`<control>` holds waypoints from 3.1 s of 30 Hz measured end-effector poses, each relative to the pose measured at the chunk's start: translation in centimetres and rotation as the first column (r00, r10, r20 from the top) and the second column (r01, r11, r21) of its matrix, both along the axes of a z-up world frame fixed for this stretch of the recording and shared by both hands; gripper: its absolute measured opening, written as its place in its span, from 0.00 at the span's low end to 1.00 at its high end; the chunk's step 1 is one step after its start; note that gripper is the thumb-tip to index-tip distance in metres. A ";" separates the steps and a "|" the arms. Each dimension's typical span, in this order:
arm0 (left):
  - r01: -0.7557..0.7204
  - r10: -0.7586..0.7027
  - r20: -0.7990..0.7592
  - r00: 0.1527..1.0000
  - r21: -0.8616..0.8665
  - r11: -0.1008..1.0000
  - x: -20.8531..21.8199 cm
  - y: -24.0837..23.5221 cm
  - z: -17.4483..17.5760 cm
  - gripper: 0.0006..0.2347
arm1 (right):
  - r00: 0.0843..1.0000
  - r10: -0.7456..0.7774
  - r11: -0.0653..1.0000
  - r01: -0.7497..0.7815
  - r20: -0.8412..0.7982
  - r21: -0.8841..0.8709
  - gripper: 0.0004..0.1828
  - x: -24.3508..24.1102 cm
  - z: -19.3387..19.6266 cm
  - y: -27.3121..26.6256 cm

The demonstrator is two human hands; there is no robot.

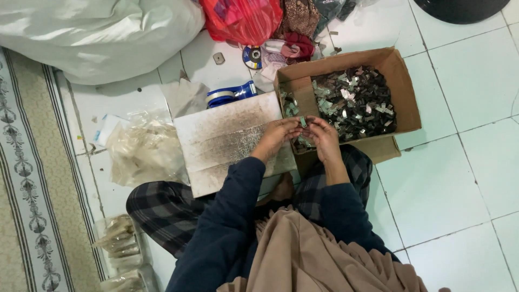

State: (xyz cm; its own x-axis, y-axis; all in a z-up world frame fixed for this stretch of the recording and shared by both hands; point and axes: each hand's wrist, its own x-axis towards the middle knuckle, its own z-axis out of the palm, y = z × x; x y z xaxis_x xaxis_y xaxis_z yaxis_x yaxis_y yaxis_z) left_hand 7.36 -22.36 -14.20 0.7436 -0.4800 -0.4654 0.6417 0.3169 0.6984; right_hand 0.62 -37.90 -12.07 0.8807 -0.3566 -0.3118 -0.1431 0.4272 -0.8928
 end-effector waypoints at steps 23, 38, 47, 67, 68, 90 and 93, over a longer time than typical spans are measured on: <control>0.009 0.017 0.241 0.970 -0.106 0.994 -3.0 5.8 3.5 0.13 | 0.996 0.090 0.973 -0.086 -0.012 0.215 0.13 -1.7 -0.4 2.6; -0.191 0.116 0.509 0.853 0.097 0.977 -4.3 16.3 2.8 0.16 | 0.959 0.277 0.921 -0.247 -0.062 0.302 0.13 1.3 -1.5 12.5; -0.319 0.144 0.586 0.797 0.207 0.925 -4.9 19.2 2.6 0.15 | 0.911 0.402 0.898 -0.375 -0.086 0.231 0.14 3.1 -3.5 15.7; -0.304 -0.323 0.479 0.816 0.831 0.465 -4.2 19.3 7.7 0.17 | 0.833 0.530 0.522 -0.468 -0.160 -0.713 0.11 2.1 1.2 16.9; -0.320 -0.319 0.491 0.811 0.828 0.461 -4.0 18.9 7.8 0.17 | 0.850 0.508 0.509 -0.427 -0.139 -0.747 0.10 2.1 0.4 16.6; -0.257 -0.912 0.386 0.135 0.903 0.344 0.7 -2.6 2.6 0.12 | 0.941 0.179 0.371 -0.334 -0.286 -0.866 0.14 2.1 -5.4 -2.6; -0.315 -0.997 0.071 0.029 0.947 0.058 1.0 -6.8 -5.6 0.09 | 0.791 0.168 0.157 -0.611 -0.588 -0.776 0.16 3.3 -6.3 -3.0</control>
State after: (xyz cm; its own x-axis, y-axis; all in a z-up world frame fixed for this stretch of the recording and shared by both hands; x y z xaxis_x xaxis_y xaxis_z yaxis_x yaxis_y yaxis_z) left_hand 8.38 -29.13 -19.84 0.6143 -0.7461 -0.2568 -0.7437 -0.6563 0.1274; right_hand 3.93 -40.86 -18.37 0.9263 -0.2112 -0.3121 -0.3398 -0.8261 -0.4496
